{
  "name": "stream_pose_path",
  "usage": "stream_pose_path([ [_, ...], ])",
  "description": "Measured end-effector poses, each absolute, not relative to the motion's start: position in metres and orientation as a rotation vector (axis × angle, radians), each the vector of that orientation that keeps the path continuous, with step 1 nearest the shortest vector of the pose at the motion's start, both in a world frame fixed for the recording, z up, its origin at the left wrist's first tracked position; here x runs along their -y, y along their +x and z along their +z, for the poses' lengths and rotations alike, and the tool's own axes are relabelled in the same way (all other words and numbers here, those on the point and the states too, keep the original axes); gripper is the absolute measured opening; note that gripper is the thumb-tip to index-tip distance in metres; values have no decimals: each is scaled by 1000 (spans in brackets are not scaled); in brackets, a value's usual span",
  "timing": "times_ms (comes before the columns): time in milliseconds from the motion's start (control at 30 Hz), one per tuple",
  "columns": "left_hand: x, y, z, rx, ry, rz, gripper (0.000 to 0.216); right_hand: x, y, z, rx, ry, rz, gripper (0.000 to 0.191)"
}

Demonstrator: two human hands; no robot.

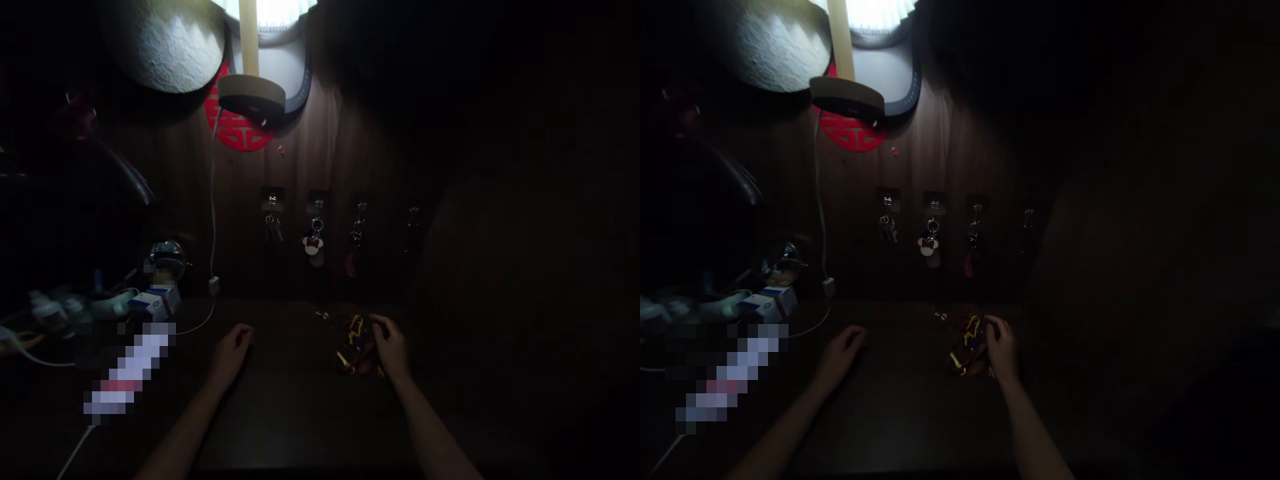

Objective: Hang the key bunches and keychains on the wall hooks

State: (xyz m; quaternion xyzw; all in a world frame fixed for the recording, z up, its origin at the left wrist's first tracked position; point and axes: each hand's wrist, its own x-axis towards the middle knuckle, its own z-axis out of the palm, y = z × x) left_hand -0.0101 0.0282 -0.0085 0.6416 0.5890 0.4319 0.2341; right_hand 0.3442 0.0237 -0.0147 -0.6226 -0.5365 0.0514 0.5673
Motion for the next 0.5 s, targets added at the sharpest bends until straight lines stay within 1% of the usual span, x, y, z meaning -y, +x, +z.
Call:
stream_pose_path([
  [300,-13,-2,-1,-1462,2009,1065,28,-24,349,-15,1104,-1464,109,36],
  [500,-5,4,6,-1372,2145,865,33,-27,350,-24,1154,-1538,120,45],
])
